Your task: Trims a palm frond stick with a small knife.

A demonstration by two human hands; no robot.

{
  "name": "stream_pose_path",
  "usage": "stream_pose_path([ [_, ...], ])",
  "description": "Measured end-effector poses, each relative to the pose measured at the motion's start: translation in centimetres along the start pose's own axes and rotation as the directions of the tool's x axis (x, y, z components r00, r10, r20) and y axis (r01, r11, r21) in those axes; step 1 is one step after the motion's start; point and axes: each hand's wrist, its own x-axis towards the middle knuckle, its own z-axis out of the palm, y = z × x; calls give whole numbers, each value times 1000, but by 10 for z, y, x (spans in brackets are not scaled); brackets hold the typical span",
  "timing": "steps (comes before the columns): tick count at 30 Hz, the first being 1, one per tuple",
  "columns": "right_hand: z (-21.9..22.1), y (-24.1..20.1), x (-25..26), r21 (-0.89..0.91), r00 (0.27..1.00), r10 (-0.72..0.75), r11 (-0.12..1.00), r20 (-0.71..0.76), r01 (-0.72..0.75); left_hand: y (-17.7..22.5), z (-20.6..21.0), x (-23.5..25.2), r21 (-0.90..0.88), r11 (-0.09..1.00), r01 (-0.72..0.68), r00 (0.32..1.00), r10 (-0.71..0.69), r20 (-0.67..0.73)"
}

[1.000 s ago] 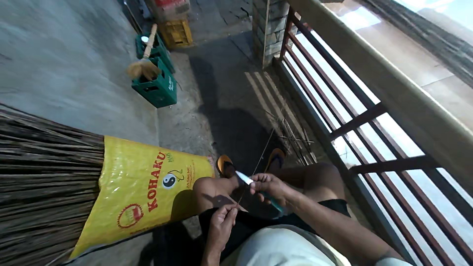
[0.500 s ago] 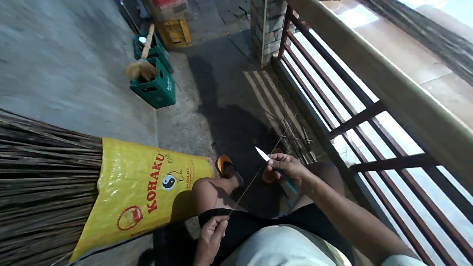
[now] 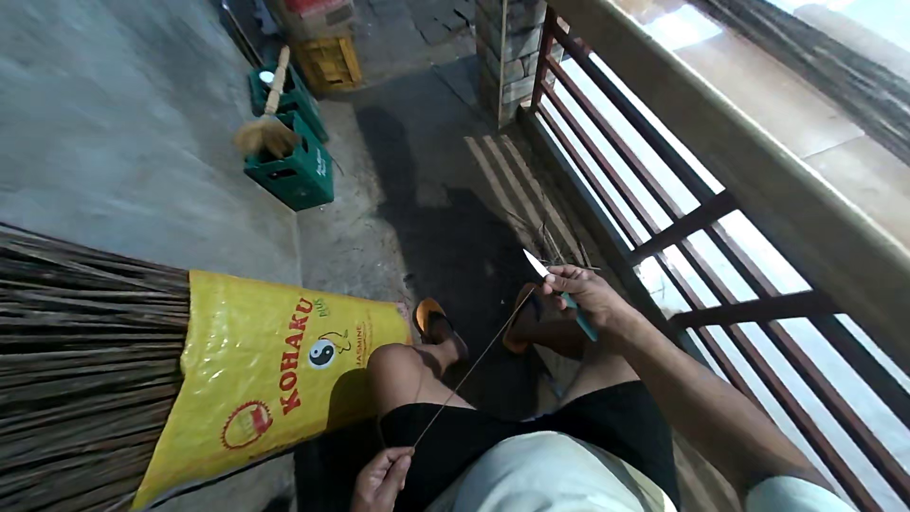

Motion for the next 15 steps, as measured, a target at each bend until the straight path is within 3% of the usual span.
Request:
stream_pose_path([
  [3,-12,-2,6,25,999,18,1000,-35,-17,-4,-9,-2,28,999,22,1000,-22,4],
  [8,-58,-19,19,40,959,-109,992,-261,123,-26,-40,-13,61,983,175,981,-169,-93],
  [10,-55,-15,14,-24,953,-122,992,-278,121,-21,-35,-13,26,977,213,974,-210,-90],
  [12,-34,-4,8,-124,974,-130,986,-188,108,-7,-13,-4,-38,977,211,972,-214,-100],
  [15,15,29,-3,-179,994,-76,980,77,89,21,28,23,-156,973,173,970,-195,-144],
])
